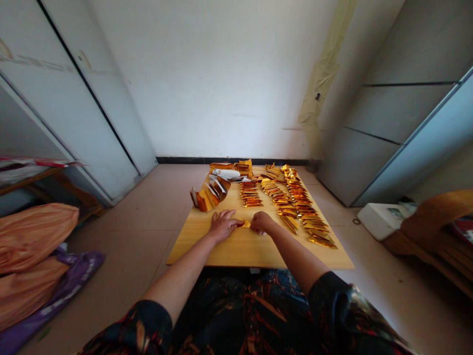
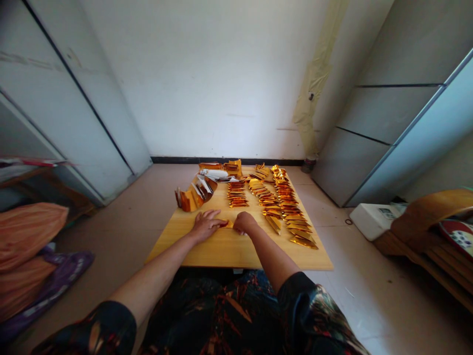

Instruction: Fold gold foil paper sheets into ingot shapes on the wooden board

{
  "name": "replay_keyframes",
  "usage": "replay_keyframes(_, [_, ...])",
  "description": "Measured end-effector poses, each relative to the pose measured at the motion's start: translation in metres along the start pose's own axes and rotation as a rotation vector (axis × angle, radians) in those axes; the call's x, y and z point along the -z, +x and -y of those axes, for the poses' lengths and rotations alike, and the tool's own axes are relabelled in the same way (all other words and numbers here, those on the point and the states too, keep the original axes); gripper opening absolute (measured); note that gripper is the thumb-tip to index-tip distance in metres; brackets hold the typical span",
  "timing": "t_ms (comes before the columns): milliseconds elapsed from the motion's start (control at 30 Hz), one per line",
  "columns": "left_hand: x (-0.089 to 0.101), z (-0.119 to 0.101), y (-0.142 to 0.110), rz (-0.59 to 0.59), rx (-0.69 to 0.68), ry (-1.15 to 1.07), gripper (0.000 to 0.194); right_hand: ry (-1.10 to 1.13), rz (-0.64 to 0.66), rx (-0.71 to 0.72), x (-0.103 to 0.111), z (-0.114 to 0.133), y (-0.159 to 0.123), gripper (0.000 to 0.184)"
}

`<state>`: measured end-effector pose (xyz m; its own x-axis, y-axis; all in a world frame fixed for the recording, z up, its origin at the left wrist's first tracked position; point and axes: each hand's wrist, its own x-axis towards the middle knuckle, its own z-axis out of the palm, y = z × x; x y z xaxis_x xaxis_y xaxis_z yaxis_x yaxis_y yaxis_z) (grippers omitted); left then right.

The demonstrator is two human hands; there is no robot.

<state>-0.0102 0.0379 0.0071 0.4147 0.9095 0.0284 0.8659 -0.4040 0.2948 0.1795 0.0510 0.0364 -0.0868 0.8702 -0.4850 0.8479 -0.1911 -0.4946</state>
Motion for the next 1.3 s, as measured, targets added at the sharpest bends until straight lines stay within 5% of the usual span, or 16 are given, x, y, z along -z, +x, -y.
replay_keyframes(233, [-0.001, 0.002, 0.001, -0.008, -0.021, -0.030, 0.030, -0.063, -0.089, 0.057, -0.001, -0.004, 0.001, 0.010])
replay_keyframes(567, [-0.007, 0.001, 0.005, -0.054, -0.026, -0.048, 0.032, 0.155, 0.043, 0.010, 0.008, -0.004, 0.000, 0.018])
replay_keyframes(833, [-0.014, -0.013, 0.004, -0.240, -0.170, -0.016, 0.016, 0.311, 0.137, -0.027, 0.014, -0.003, -0.004, 0.023])
replay_keyframes(1100, [-0.014, -0.016, 0.006, -0.292, -0.251, -0.007, 0.020, 0.373, 0.029, 0.168, 0.007, -0.014, -0.009, 0.006])
replay_keyframes(1300, [-0.014, -0.015, 0.007, -0.341, -0.266, 0.021, 0.026, 0.184, -0.204, 0.486, 0.002, -0.023, -0.003, 0.021])
